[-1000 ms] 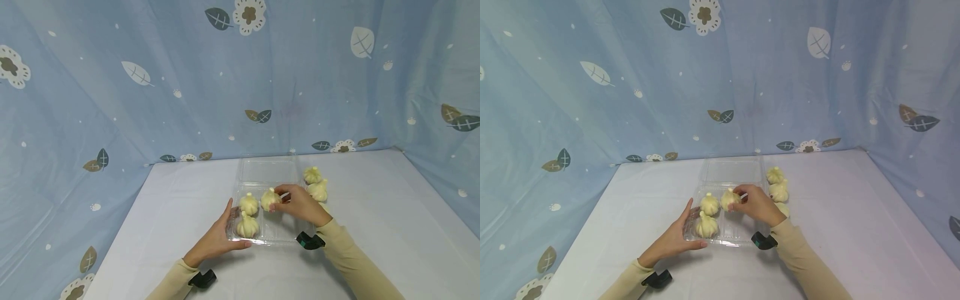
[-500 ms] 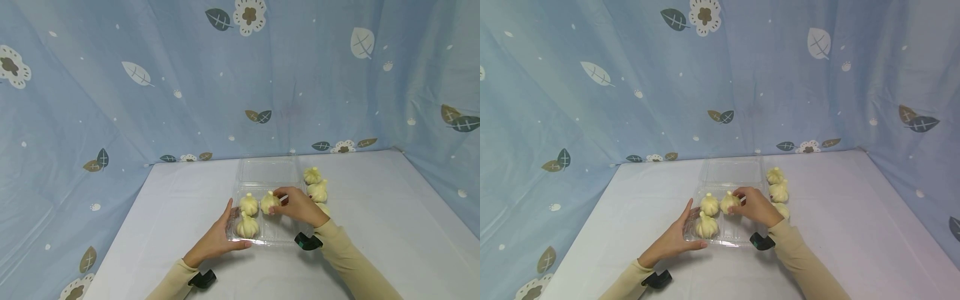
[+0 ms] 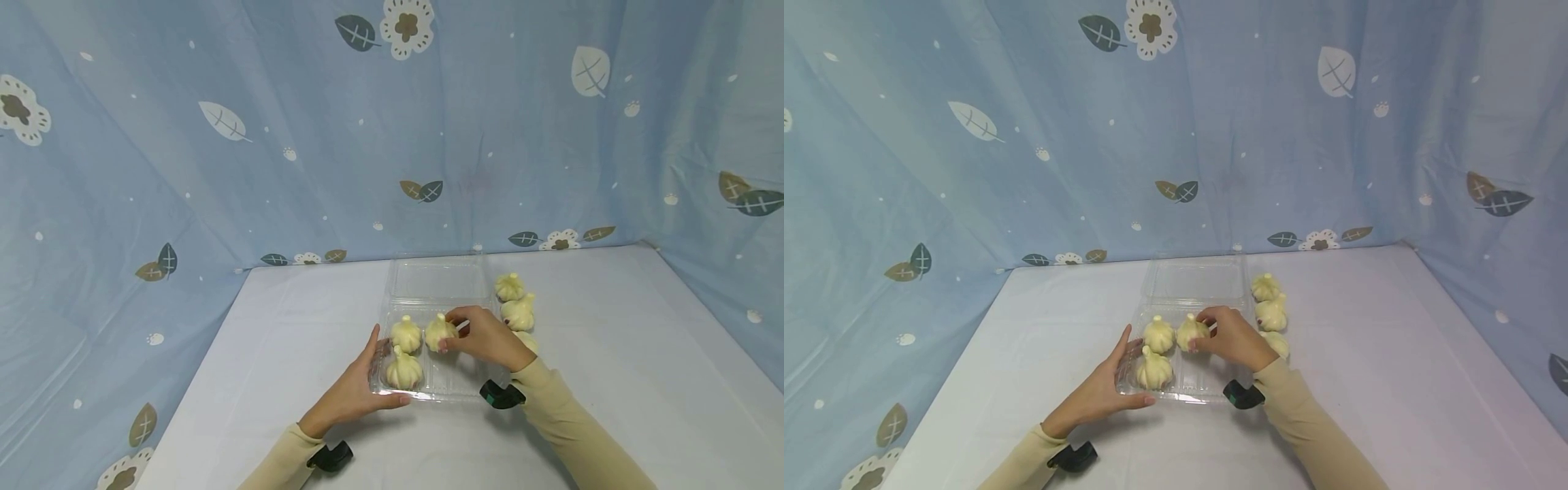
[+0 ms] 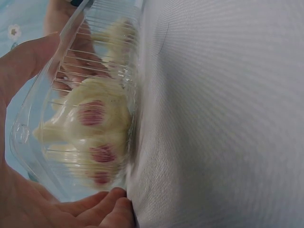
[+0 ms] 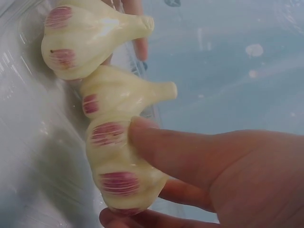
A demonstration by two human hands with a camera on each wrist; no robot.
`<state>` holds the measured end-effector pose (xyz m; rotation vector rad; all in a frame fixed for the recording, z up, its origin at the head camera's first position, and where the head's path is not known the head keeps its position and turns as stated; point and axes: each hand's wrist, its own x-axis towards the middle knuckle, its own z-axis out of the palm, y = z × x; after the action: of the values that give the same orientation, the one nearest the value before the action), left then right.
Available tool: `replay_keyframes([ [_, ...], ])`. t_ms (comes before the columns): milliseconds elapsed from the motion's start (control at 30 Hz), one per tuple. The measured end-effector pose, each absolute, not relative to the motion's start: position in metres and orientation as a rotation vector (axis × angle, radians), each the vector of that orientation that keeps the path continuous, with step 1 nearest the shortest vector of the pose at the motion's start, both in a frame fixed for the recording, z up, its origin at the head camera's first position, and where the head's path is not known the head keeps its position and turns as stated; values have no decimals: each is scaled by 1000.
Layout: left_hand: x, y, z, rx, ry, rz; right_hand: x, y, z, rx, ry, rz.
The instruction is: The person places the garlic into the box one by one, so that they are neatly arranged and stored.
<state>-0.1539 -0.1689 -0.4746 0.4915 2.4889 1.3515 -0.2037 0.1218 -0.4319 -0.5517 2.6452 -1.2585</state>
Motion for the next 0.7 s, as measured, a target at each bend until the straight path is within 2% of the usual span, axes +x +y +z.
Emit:
replay_keyframes([
  [700, -153, -168, -474, 491, 2492, 1353, -202, 119, -433, -525, 2628, -1239],
])
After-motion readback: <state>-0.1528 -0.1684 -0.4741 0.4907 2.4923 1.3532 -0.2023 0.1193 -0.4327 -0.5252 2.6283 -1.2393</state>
